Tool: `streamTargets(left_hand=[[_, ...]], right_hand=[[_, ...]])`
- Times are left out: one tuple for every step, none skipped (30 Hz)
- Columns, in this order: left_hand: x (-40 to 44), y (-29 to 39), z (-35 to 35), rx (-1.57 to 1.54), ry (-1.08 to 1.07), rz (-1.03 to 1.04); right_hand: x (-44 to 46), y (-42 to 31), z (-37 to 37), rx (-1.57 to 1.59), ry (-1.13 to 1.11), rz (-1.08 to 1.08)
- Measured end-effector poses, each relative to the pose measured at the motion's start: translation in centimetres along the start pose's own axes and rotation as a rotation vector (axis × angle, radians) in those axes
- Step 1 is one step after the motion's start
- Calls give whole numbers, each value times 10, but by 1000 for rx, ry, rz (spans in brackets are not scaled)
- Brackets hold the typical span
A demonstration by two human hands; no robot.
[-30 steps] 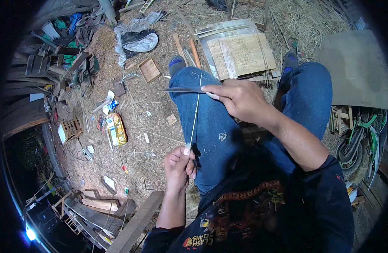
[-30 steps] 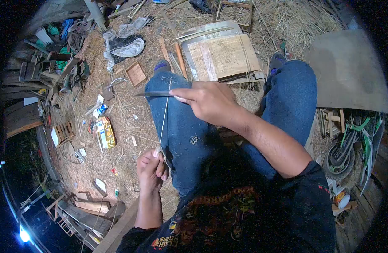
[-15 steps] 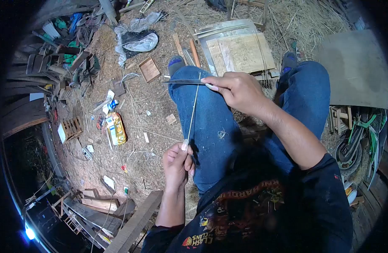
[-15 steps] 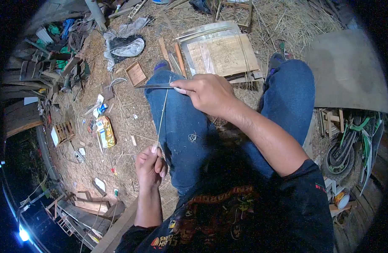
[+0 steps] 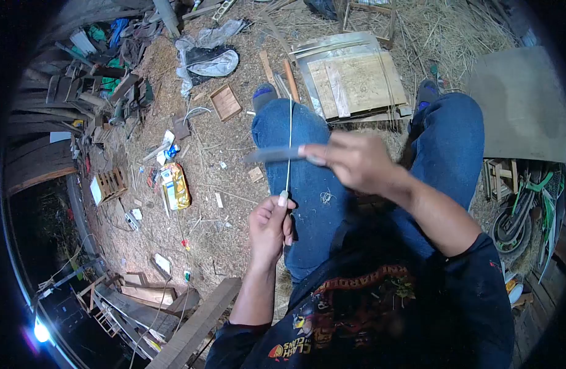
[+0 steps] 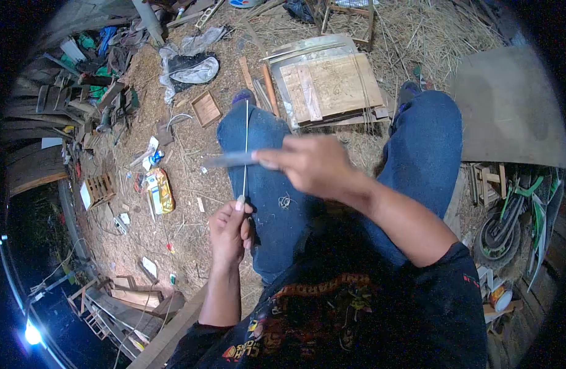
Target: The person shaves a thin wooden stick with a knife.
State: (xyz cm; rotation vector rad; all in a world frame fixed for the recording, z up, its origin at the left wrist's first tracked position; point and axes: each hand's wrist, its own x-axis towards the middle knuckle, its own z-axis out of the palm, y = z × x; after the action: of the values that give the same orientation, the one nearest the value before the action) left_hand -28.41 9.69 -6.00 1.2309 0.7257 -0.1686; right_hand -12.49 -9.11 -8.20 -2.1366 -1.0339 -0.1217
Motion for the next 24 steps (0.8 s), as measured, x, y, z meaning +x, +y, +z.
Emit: streamTargets(left_hand=[[4, 1, 4, 62, 18, 11], [8, 2, 6, 79, 23, 6], [11, 1, 6, 80, 22, 7], [14, 0, 5, 94, 7, 13], [15, -2, 3, 107, -6, 17], [15, -4, 3, 107, -6, 15], [16, -4, 2, 97, -16, 24], [17, -4, 2, 88, -27, 35], [18, -5, 2, 90, -29, 38], [19, -6, 1, 79, -33, 44], [19, -7, 1, 67, -34, 46], [18, -8, 2, 65, -30, 42], [17, -7, 3, 60, -26, 41], [16, -6, 3, 59, -25, 42], [17, -6, 1, 63, -27, 44], [17, -8, -1, 59, -35, 54], [18, -9, -1, 52, -42, 64], [17, -9, -1, 49, -41, 61], [16, -8, -1, 44, -39, 56], [15, -6, -1, 40, -37, 55], [13, -7, -3, 42, -37, 55], [12, -8, -4, 59, -48, 58], [13, -8, -5, 74, -59, 63], [13, -9, -7, 73, -61, 63]], right_hand=[[-4, -1, 2, -11, -82, -63], [-8, 3, 12, -30, -4, -138], [-10, 8, 14, -31, -2, -137], [-8, 12, 14, -62, -21, -71], [-4, 16, 13, -92, -40, -5], [3, 24, 10, -123, -5, 17], [2, 21, 8, -123, -4, 17], [1, 16, 7, -102, -53, -26], [0, 14, 6, -82, -102, -69], [-1, 14, 6, -58, -91, -102], [2, 18, 5, -57, -93, -102], [8, 24, 4, -88, -62, -27], [12, 26, 4, -118, -29, 46], [13, 25, 3, -116, -63, 50], [11, 22, 3, -116, -58, 51], [7, 16, 2, -107, -99, -22], [6, 13, 1, -99, -144, -97], [8, 14, 1, -165, -154, -27], [11, 21, 4, -162, -159, -28], [17, 30, 8, -134, -46, -26], [20, 34, 11, -109, 72, -21], [17, 22, 4, -138, -67, 22], [15, 17, 2, -142, -64, 21], [13, 14, 1, -123, -80, 1]])
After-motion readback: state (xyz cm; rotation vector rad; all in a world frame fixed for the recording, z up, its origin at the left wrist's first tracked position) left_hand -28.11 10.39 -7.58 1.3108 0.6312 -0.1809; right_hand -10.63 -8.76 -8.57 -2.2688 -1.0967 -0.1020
